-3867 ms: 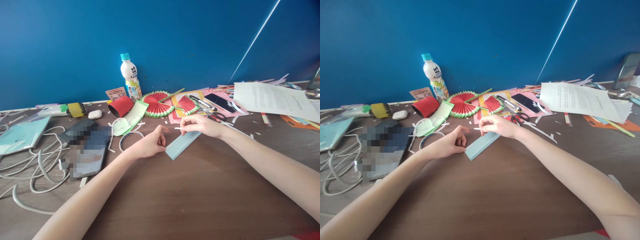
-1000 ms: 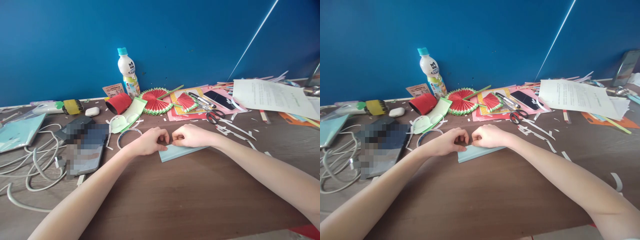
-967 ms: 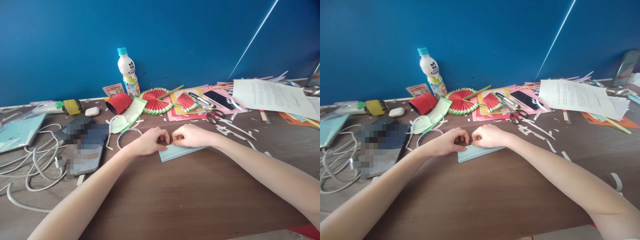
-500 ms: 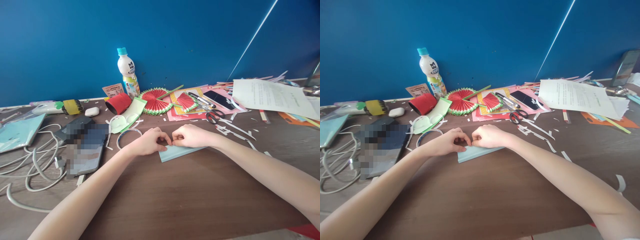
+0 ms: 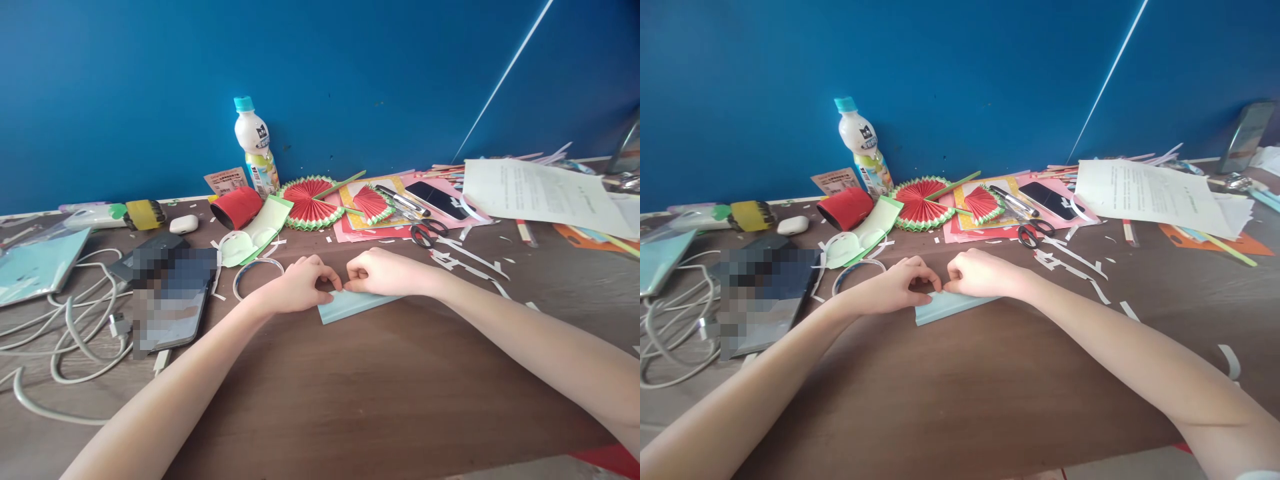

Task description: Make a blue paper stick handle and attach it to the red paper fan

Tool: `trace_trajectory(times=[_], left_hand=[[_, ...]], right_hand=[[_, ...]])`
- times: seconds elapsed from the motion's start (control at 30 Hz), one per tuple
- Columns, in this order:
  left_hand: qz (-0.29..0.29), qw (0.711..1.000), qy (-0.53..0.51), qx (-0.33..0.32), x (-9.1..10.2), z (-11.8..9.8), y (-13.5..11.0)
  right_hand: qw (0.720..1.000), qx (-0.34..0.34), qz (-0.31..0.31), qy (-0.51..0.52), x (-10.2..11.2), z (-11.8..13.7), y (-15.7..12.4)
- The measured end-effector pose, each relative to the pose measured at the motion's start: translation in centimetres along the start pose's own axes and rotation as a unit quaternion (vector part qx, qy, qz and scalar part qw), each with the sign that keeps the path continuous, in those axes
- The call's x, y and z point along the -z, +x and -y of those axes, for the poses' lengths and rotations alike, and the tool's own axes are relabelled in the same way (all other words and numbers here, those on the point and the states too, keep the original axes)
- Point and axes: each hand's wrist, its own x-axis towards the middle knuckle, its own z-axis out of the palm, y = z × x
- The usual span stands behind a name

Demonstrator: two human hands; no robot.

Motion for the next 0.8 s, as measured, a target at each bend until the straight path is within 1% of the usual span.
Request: trace_trajectory(times=[0.2,0.47,0.8], left_hand=[[0.000,1.000,0.001,0.000,0.04,-0.07,-0.09],[0.008,1.000,0.007,0.003,0.17,-0.24,-0.13],[0.005,1.000,0.010,0.000,0.02,0.04,-0.02]], right_hand=[[0.999,-0.039,-0.006,-0.019,-0.21,-0.03,0.06],[0.999,-0.023,0.017,-0.024,0.29,-0.30,-0.04],[0.999,-0.022,0.006,-0.025,0.37,-0.59,-0.04]])
